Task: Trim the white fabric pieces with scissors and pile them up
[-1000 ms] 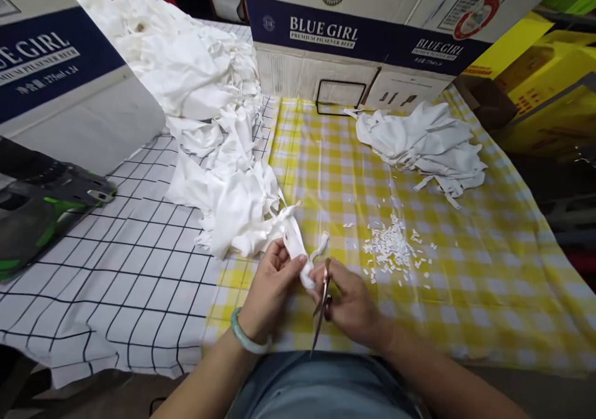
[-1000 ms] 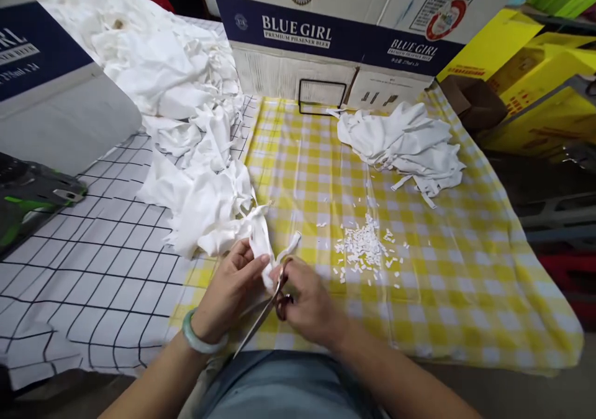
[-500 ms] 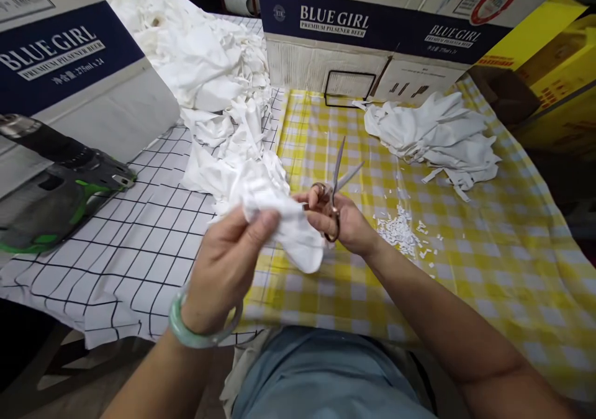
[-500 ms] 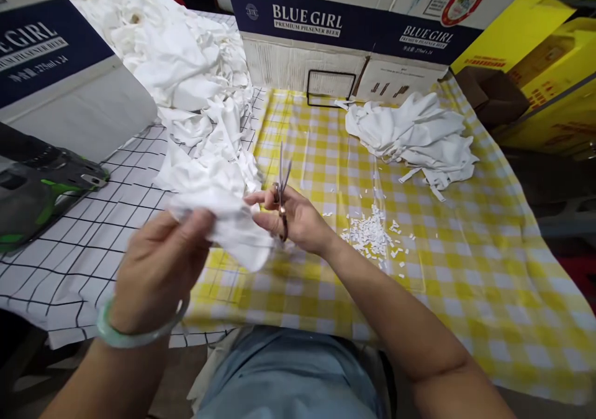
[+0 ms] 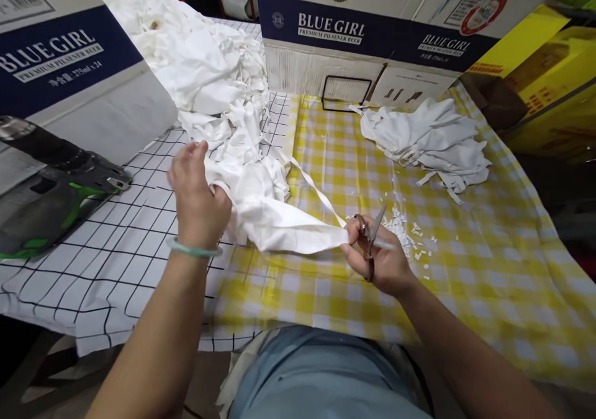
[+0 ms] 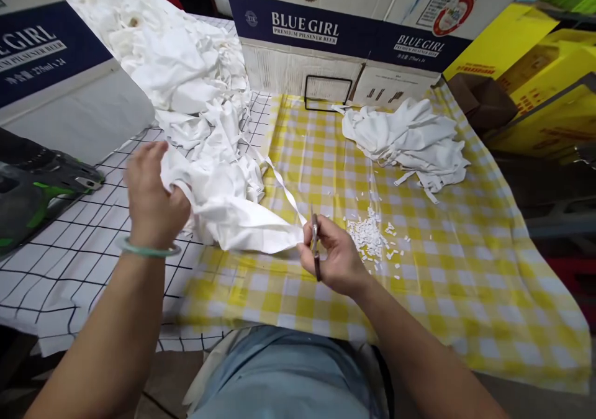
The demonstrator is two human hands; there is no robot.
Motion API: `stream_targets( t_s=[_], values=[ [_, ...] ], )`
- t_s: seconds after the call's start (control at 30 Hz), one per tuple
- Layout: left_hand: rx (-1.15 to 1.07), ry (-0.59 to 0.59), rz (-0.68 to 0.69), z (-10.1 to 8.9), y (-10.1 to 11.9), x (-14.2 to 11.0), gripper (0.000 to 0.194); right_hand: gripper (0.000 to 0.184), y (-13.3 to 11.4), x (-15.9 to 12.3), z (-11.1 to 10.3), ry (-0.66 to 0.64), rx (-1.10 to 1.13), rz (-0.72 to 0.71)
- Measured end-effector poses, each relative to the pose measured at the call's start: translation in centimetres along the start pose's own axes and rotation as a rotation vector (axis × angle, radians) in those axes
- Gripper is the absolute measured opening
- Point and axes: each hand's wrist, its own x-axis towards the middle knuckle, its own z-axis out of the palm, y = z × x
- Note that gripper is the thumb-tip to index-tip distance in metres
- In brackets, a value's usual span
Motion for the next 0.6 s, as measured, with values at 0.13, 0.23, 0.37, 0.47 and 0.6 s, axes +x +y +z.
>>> stream_targets(
  t_s=[0.13, 0.23, 0.37, 0.47, 0.6],
  values=[
    [0.049, -0.293, 0.46, -0.4, 3.9, -6.9, 0.04, 0.02, -0.5, -1.7, 0.3, 0.009, -0.082, -0.062],
    [0.148, -0.622, 0.479, 0.4, 3.8, -10.1, 0.051, 0.024, -1.8, -2.7, -0.4, -0.002, -0.125, -0.123],
    [0.395, -0.894, 0.387, 2.5, 1.2, -8.6, 0.06, 0.021, -5.4, -1.3, -2.6, 0.082, 0.078, -0.276],
    [0.307, -1.056, 0.278, 2.3, 1.0, -5.8, 0.031, 0.017, -8.5, 1.2, -3.6, 0.137, 0.227, -0.408],
    [-0.032, -1.05, 0.061, -0.7, 2.3, -3.5, 0.024, 0.026, -11.7, 3.6, -3.2, 0.232, 0.307, -0.425]
  ],
)
